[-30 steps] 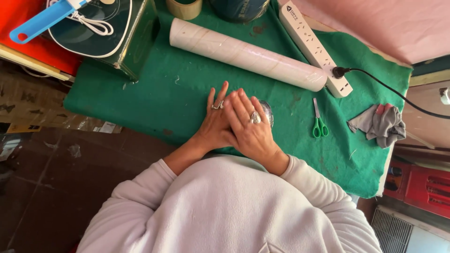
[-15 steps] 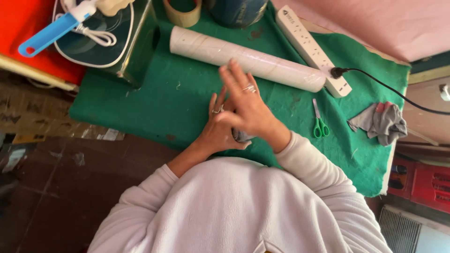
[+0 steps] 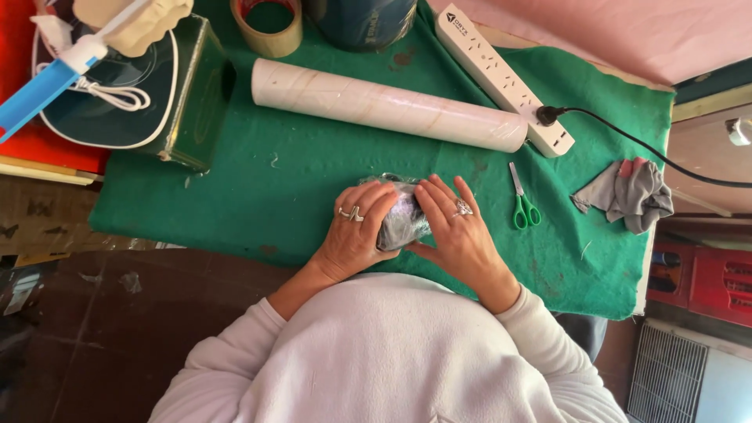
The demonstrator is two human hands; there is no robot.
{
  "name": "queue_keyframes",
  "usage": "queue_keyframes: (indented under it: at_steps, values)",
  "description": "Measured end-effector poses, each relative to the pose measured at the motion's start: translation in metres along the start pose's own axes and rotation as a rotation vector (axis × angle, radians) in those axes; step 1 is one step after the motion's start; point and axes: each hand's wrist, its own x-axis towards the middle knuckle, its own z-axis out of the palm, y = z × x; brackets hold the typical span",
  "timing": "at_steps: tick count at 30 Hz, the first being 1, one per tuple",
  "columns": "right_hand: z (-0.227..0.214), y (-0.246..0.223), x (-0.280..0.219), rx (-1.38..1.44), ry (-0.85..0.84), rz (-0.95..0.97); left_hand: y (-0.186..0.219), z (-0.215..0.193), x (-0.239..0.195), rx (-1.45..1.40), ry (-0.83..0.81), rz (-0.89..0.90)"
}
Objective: Wrapping a small black object in plastic wrap and securing it for transport or sale.
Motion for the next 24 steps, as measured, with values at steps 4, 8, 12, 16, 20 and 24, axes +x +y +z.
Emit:
queue_keyframes:
  at_steps: [4, 8, 12, 16, 20, 24]
  values:
    - [-0.003, 0.010, 0.018, 0.033, -0.099, 0.047, -0.001, 0.000, 0.000, 0.000, 0.001, -0.009]
    - [-0.006, 0.020, 0.038, 0.176, -0.250, 0.048, -0.004, 0.002, 0.002, 0.004, 0.028, 0.016]
    - [-0.009, 0.022, 0.054, 0.232, -0.382, 0.046, -0.004, 0.003, 0.003, 0.014, 0.064, 0.044]
    - [0.001, 0.042, 0.050, 0.378, -0.313, -0.016, -0.006, 0.001, 0.004, -0.010, 0.070, 0.051]
    - [0.022, 0.055, 0.023, 0.596, -0.116, -0.040, -0.006, -0.004, 0.005, -0.039, 0.031, 0.045]
    - [0.027, 0.046, 0.005, 0.560, -0.037, 0.047, -0.003, -0.008, 0.009, -0.110, 0.033, 0.047]
